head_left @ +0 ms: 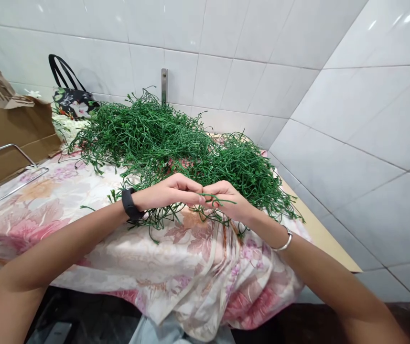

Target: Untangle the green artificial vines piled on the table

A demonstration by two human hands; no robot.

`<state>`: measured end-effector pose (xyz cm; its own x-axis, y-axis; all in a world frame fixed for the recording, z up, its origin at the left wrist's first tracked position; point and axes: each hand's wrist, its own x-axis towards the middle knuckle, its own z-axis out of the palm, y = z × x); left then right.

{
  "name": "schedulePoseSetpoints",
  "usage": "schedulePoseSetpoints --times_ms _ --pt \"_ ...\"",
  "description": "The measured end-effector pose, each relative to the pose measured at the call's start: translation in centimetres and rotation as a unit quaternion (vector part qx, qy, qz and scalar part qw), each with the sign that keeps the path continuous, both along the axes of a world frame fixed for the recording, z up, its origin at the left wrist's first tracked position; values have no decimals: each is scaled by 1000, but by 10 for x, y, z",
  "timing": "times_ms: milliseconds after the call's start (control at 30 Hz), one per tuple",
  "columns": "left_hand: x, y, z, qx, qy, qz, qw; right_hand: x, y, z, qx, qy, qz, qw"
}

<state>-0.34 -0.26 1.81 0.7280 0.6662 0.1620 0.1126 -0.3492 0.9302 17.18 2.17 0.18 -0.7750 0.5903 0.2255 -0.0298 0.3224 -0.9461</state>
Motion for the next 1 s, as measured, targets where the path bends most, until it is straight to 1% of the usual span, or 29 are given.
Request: schedulePoseSetpoints --times_ms 67,133,200,233,267,333,400,467,533,633,733,833,867,933,967,1000 --pt "-2 1 -2 -4 -3 3 1000 -1 -1 -2 -24 21 12 999" --pt "-6 3 -2 0 -23 21 1000 0 -2 -1 -23 57 33 998" --pt "-11 5 0 14 -79 63 995 6 -2 7 13 101 29 994" --pt "-13 6 3 22 -113 93 989 10 -2 12 43 119 7 992" --pt "-14 7 5 29 -143 123 982 15 -1 19 77 129 -29 988" --pt "-15 8 10 34 -175 166 970 26 3 30 154 136 -137 969" --pt "-14 10 12 24 -188 175 966 35 10 37 225 128 -256 931" --pt "-12 12 11 14 -205 165 965 42 20 38 283 113 -346 887" --pt "-11 13 8 13 -223 154 963 47 27 37 329 93 -403 849" --pt "-11 13 5 20 -218 146 965 51 35 37 374 59 -450 809" --pt "-13 17 4 24 -183 160 970 56 49 42 382 35 -477 791" --pt "-17 29 7 45 -185 205 960 62 75 49 359 -21 -498 789" --pt "-20 35 9 58 -198 229 951 63 84 53 345 -59 -506 789" --pt "-26 50 18 97 -233 291 923 66 98 60 309 -141 -519 784" --pt "-30 59 25 127 -245 319 907 65 101 65 297 -169 -520 783" --pt "-33 68 34 162 -240 330 898 63 100 69 294 -184 -507 789"
